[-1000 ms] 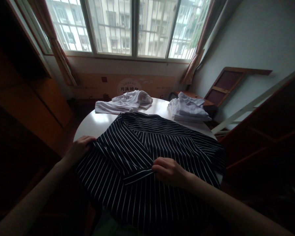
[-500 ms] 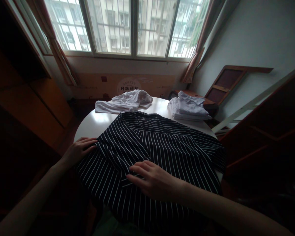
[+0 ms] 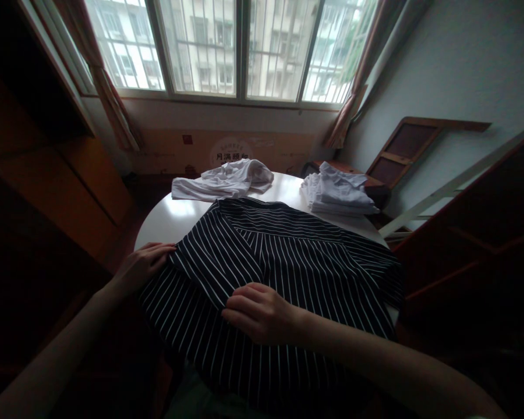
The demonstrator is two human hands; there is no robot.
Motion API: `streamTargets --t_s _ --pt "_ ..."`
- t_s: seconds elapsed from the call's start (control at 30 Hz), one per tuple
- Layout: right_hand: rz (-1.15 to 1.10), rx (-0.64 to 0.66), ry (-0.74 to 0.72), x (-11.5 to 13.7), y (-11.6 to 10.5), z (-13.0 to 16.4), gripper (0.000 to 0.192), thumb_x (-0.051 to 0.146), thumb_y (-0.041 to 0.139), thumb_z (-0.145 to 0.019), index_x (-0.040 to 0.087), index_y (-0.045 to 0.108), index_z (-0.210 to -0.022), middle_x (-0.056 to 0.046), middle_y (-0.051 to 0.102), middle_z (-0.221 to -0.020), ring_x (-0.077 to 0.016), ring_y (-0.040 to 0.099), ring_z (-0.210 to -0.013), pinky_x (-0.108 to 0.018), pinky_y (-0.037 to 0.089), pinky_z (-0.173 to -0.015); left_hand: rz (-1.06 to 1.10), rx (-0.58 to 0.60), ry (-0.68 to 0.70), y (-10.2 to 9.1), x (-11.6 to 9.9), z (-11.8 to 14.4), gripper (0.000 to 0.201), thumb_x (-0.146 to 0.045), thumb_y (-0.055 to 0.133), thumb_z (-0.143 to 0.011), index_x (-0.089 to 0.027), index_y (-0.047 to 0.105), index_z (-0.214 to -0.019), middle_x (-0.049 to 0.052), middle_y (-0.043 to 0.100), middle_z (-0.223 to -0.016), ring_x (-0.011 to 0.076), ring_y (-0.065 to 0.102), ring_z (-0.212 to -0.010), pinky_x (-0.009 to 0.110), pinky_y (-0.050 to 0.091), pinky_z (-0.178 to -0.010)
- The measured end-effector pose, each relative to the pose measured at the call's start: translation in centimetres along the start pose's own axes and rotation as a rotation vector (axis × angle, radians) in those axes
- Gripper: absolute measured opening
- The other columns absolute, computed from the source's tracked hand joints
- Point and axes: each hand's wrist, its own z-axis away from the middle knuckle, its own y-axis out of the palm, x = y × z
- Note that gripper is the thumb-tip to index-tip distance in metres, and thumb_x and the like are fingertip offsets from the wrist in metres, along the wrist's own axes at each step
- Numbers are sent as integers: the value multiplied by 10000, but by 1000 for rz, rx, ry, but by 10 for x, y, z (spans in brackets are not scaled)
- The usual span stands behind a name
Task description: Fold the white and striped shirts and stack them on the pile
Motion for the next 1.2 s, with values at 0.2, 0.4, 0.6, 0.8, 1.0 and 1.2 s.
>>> streamTargets --t_s 0.2,0.4,0.6,0.8,1.0,1.2 --pt "-19 67 -26 1 -2 5 140 153 430 -861 140 568 -884 -31 605 -848 -104 543 -796 -238 452 -667 6 15 -29 0 0 0 365 -306 388 -776 -221 603 -1058 31 590 -1153 201 508 -1075 347 408 -938" --pt "-32 229 -65 5 -7 17 209 132 434 -858 131 536 -1041 -71 574 -1077 -135 511 -1002 -265 468 -803 108 -11 -59 2 2 -1 400 -445 366 -806 -205 614 -1009 49 621 -1085 210 521 -1039 365 416 -911" --pt "-29 224 291 -6 -11 47 368 61 451 -787 79 475 -1154 -142 505 -1192 -220 434 -1138 -375 466 -891 257 -13 -294 1 -1 -13 547 -545 341 -771 -149 576 -1068 91 645 -1014 222 593 -909 321 471 -790" --pt "-42 251 454 -7 -6 58 418 13 452 -742 82 473 -1154 -162 482 -1207 -226 447 -1136 -368 496 -854 243 196 -314 0 3 -36 463 -584 453 -678 -192 646 -832 43 684 -820 212 621 -771 275 482 -692" --pt "9 200 419 -11 -4 65 234 53 409 -825 126 544 -1001 -93 586 -1007 -153 566 -887 -266 530 -677 165 227 -315 -2 0 -37 391 -514 411 -705 -187 606 -791 45 669 -799 205 612 -763 262 468 -666" --pt "46 213 397 -10 -10 65 218 44 395 -800 134 552 -921 -82 576 -916 -146 529 -787 -273 491 -634 -33 166 -334 4 0 -35 315 -386 294 -784 -191 538 -827 69 648 -834 202 604 -776 272 435 -677"
